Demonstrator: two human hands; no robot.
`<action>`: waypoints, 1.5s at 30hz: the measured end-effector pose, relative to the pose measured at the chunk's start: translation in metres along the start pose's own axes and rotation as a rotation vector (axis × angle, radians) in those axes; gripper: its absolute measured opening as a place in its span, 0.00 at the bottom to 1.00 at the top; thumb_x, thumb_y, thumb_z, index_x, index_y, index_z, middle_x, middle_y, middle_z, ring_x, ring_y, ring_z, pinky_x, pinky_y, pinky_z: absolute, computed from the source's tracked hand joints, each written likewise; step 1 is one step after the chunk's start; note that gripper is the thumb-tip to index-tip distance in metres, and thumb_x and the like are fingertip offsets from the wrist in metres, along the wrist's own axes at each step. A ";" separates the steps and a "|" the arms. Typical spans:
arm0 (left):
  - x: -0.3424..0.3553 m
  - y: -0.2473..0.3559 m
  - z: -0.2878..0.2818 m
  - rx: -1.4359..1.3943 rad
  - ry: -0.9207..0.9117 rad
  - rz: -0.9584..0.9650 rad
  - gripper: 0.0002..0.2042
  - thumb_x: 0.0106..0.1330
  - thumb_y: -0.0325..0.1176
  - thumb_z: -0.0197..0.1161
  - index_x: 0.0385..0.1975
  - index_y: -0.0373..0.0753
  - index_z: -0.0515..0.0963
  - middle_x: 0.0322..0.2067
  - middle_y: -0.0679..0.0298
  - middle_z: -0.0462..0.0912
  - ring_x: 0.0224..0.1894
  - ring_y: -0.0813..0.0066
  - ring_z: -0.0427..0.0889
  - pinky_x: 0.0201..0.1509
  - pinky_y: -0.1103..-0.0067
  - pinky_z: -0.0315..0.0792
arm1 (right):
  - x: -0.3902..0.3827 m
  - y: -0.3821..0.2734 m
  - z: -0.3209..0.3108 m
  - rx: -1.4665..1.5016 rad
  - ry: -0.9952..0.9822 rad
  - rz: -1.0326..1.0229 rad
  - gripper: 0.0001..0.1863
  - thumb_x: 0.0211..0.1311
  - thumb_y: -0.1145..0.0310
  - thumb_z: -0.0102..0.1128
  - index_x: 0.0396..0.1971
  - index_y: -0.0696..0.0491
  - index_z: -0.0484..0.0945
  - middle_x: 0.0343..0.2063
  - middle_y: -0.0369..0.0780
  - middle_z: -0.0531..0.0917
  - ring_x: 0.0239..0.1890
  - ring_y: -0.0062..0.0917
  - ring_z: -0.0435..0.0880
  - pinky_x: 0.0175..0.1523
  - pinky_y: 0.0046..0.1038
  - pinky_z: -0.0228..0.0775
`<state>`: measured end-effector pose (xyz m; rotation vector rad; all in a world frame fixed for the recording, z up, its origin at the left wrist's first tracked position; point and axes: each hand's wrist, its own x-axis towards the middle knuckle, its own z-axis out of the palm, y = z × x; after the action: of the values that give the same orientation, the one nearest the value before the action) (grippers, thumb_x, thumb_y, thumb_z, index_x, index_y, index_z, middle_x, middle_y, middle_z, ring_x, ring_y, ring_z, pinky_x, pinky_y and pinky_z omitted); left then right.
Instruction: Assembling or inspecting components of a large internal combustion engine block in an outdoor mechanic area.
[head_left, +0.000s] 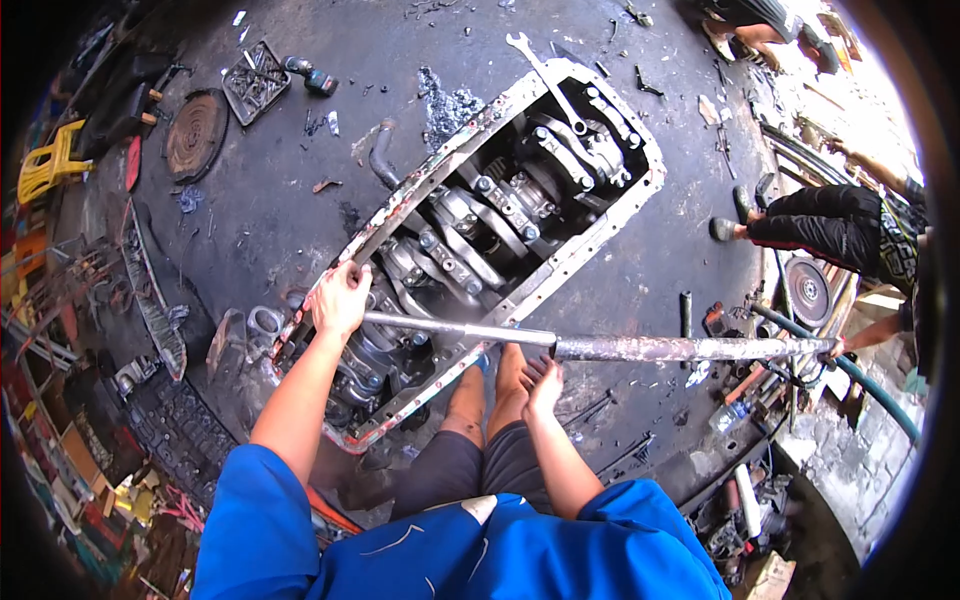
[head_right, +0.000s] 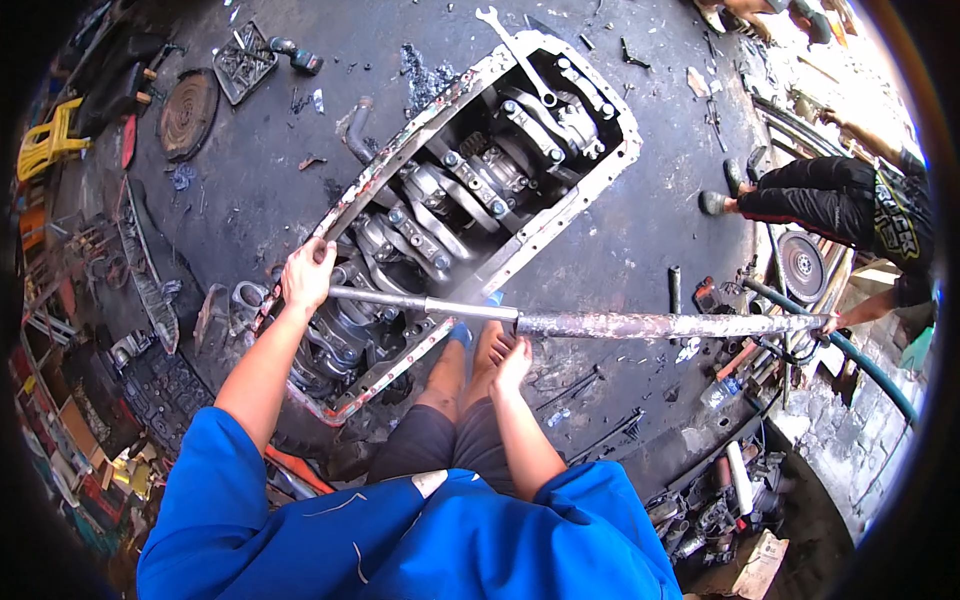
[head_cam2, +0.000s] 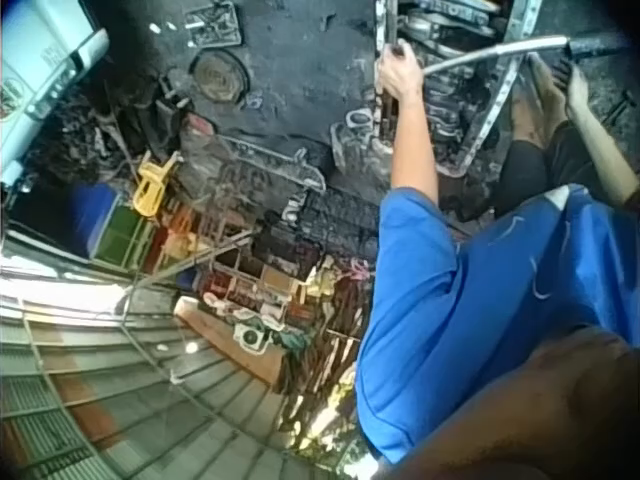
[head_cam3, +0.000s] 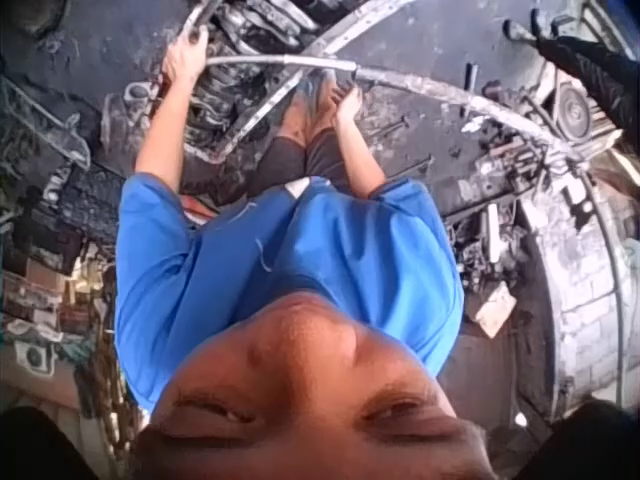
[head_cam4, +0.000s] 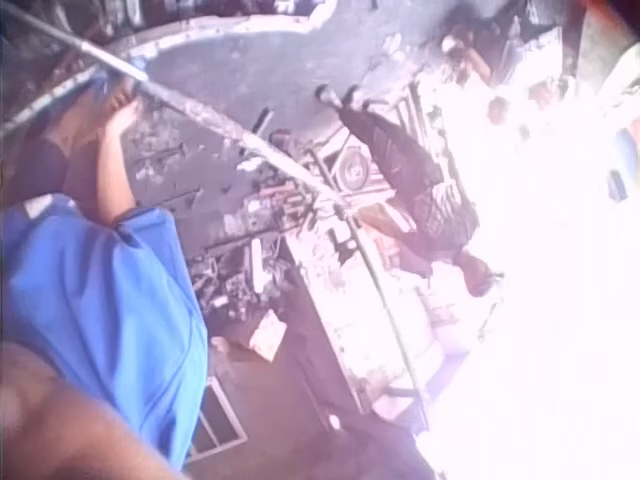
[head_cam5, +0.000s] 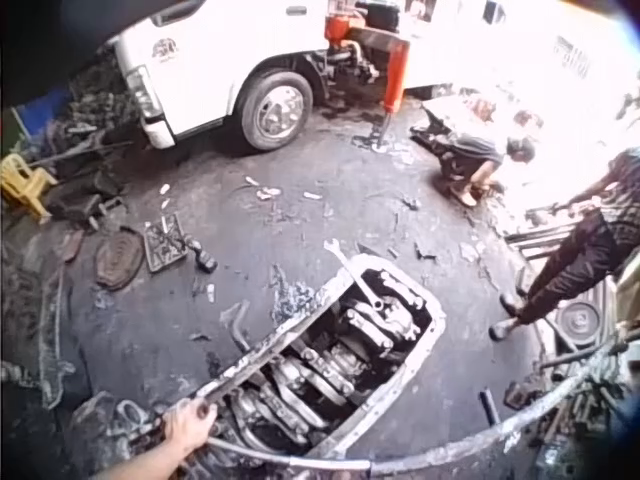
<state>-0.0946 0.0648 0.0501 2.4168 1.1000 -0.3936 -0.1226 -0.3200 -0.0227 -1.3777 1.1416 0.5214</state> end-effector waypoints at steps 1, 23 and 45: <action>-0.001 -0.005 -0.002 -0.029 0.024 -0.013 0.18 0.65 0.49 0.59 0.27 0.39 0.78 0.24 0.58 0.81 0.35 0.56 0.82 0.41 0.62 0.73 | 0.009 0.018 0.021 0.092 -0.019 0.019 0.19 0.72 0.54 0.46 0.52 0.51 0.74 0.41 0.41 0.83 0.32 0.25 0.83 0.29 0.25 0.75; 0.006 0.037 0.029 -0.096 0.010 0.027 0.15 0.66 0.48 0.59 0.31 0.42 0.78 0.27 0.62 0.83 0.34 0.58 0.84 0.39 0.63 0.74 | 0.120 0.035 0.077 -0.295 0.778 -0.203 0.30 0.68 0.45 0.43 0.39 0.59 0.82 0.39 0.51 0.86 0.44 0.42 0.84 0.52 0.42 0.72; 0.002 0.006 0.030 -0.095 0.180 -0.045 0.14 0.70 0.43 0.56 0.47 0.42 0.76 0.37 0.60 0.80 0.46 0.58 0.78 0.56 0.63 0.67 | 0.092 0.048 0.118 -0.942 1.027 -0.174 0.14 0.72 0.59 0.45 0.37 0.52 0.77 0.21 0.40 0.85 0.21 0.30 0.86 0.25 0.33 0.78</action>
<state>-0.0908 0.0473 0.0254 2.3835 1.2222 -0.1360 -0.0879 -0.2298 -0.1469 -2.7196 1.6257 0.1794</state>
